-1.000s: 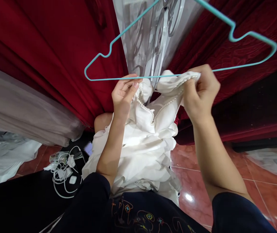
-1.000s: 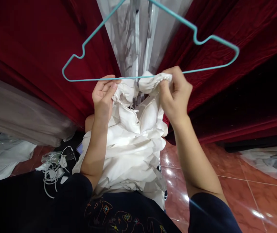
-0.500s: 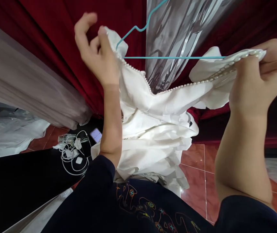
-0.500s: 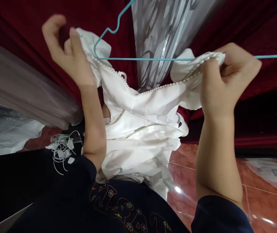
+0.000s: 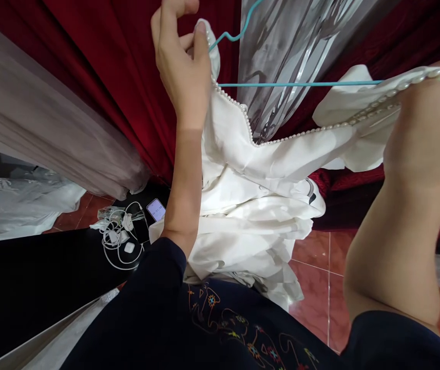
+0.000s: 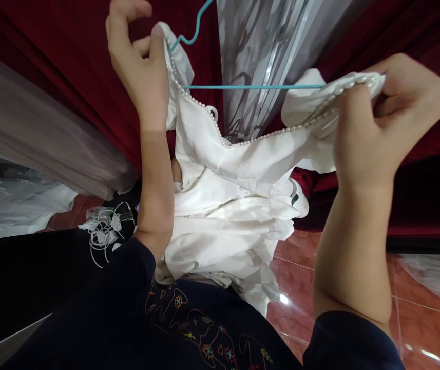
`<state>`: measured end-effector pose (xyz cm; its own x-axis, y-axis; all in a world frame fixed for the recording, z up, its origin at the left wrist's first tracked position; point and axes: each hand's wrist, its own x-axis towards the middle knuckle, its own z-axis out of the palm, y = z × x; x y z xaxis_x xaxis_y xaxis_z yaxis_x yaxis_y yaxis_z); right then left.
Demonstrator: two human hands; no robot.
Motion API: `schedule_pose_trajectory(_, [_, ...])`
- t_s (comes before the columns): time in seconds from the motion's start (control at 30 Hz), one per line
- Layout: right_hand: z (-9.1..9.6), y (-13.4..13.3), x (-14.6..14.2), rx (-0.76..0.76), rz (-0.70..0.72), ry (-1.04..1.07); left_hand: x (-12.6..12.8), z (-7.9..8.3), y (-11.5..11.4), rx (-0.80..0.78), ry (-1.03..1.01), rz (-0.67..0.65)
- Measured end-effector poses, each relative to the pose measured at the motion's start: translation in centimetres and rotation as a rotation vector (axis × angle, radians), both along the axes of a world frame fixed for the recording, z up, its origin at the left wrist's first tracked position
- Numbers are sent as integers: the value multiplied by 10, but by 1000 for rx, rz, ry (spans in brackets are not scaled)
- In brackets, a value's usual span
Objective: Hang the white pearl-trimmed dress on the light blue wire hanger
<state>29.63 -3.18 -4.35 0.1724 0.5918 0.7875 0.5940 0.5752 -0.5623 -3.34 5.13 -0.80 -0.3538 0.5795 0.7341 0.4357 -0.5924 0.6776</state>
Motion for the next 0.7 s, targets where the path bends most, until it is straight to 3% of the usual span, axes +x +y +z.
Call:
schedule_pose_trajectory(0.1, [-4, 6, 1, 130, 112, 14, 13, 10, 3, 6, 101, -82])
schedule_pose_trajectory(0.2, [-4, 8, 0, 110, 119, 4, 28, 20, -1, 58, 196, -84])
schedule_pose_trajectory(0.33, [-4, 9, 0, 96, 91, 16, 41, 27, -19, 82, 176, -133])
schedule_pose_trajectory(0.43, [-6, 10, 2, 104, 88, 10, 49, 25, -36, -52, 243, -136])
schedule_pose_trajectory(0.57, [-5, 10, 0, 84, 81, 19, 58, 19, -50, -345, 277, 99])
schedule_pose_trajectory(0.63, [-3, 9, -2, 55, 80, 33, 63, 16, -56, -253, 220, 97])
schedule_pose_trajectory(0.7, [-1, 8, -5, 56, 120, 77, 72, 11, -66, -91, 134, -52])
